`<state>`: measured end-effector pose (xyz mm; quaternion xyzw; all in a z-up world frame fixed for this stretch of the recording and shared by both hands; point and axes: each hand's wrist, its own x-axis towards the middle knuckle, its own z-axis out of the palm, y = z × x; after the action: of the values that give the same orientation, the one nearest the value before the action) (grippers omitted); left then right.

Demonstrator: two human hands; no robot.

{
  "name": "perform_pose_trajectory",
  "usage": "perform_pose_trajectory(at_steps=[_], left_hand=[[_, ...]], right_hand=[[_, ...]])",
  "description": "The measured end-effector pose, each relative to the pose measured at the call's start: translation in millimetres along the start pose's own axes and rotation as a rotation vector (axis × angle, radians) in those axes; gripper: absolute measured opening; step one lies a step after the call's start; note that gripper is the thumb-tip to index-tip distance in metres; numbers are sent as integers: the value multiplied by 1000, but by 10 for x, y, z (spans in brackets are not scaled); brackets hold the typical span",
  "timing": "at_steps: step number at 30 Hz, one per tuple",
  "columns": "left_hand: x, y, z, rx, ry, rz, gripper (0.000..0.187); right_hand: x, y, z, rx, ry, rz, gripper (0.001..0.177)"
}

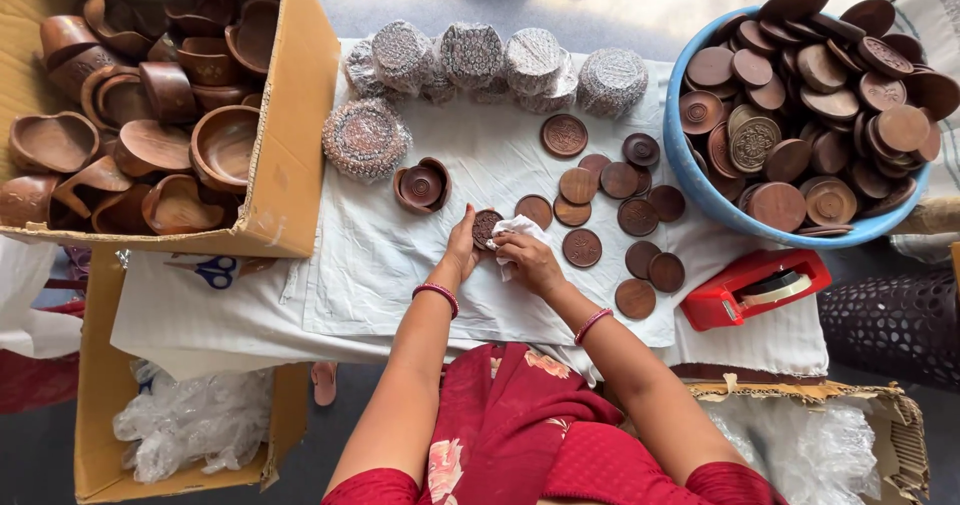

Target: Cleaning and wiping small wooden bowls and lids with a white cloth.

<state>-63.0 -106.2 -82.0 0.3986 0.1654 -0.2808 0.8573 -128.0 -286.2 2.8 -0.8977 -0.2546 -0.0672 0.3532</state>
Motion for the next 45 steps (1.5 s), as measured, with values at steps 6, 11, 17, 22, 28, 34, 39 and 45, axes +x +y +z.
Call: perform_pose_trajectory(at_steps=[6, 11, 17, 22, 28, 34, 39, 45], left_hand=[[33, 7, 6, 45, 24, -11, 65], [-9, 34, 36, 60, 63, -22, 66], [-17, 39, 29, 56, 58, -13, 66], [-44, 56, 55, 62, 64, -19, 66], [-91, 84, 98, 83, 76, -16, 67], [-108, 83, 109, 65, 43, 1, 67], [-102, 64, 78, 54, 26, 0, 65], [-159, 91, 142, 46, 50, 3, 62]], right_hand=[[-41, -7, 101, 19, 66, 19, 26], [-43, -43, 116, 5, 71, 42, 26], [-75, -58, 129, 19, 84, 66, 27], [-93, -65, 115, 28, 80, 60, 27], [-111, -3, 140, 36, 78, 42, 29], [-101, 73, 109, 61, 64, -32, 31], [-115, 153, 173, 105, 95, -37, 30], [320, 223, 235, 121, 132, 158, 39]])
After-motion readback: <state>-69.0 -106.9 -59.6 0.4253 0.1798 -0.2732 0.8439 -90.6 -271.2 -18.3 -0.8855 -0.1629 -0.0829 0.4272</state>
